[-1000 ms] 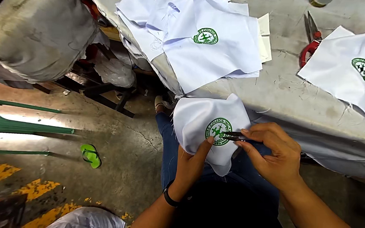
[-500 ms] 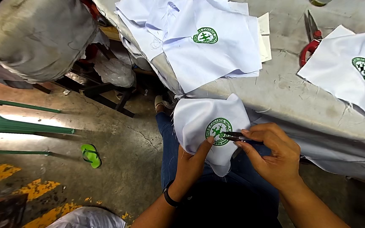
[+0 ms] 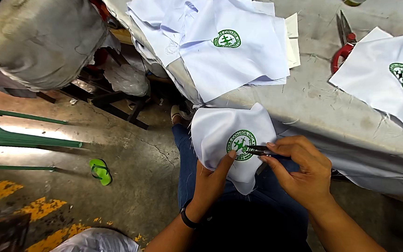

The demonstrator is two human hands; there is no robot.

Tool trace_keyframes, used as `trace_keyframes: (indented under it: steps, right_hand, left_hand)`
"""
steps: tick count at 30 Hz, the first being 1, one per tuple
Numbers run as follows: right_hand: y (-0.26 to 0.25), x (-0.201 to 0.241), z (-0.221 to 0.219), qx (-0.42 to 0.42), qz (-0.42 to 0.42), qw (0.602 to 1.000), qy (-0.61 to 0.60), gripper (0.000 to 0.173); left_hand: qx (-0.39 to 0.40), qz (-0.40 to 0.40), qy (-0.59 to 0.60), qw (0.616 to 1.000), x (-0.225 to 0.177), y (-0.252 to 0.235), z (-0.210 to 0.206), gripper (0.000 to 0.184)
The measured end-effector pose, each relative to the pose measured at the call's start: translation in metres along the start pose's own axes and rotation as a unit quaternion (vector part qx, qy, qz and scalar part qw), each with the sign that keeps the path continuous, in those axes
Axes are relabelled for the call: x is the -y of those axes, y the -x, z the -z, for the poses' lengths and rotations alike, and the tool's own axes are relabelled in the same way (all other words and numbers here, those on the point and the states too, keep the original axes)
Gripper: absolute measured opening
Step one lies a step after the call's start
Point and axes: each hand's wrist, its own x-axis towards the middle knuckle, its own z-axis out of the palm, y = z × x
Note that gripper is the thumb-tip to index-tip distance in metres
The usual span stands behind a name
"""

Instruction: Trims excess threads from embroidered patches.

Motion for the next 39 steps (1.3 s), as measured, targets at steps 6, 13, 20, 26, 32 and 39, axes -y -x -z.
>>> trace_keyframes:
  steps: [6, 13, 20, 26, 32, 39]
  right_hand:
    - [0.0007, -0.0019, -0.0021, -0.006, 0.009, 1.0, -0.012, 0.014]
    - [-0.0003, -0.0041, -0.002, -0.006, 0.013, 1.0, -0.014, 0.014]
    - [0.0015, -0.0007, -0.0044, -0.008, -0.015, 0.999, -0.031, 0.017]
    - [0.0008, 0.0003, -0.0014, -0.008, -0.008, 1.0, -0.024, 0.016]
    - [0.0003, 0.0002, -0.0013, -0.007, -0.01, 1.0, -0.016, 0.016]
    - [-0.0004, 0.0002, -0.0013, -0.007, -0.007, 1.0, -0.007, 0.016]
  left_hand:
    - [0.002, -0.006, 0.003, 1.0, 0.0004, 0.0005, 0.0002, 0.025]
    - [0.004, -0.005, 0.004, 1.0, 0.0013, 0.0007, 0.0007, 0.026]
    - [0.007, -0.008, 0.006, 1.0, 0.0001, 0.0009, 0.0017, 0.026]
    - [0.004, -0.002, 0.007, 1.0, 0.0002, 0.0006, 0.0014, 0.025]
    - [0.006, -0.003, 0.005, 1.0, -0.0002, 0.0006, 0.0005, 0.026]
    - [0.01, -0.009, 0.002, 1.0, 0.0006, 0.0, 0.0005, 0.025]
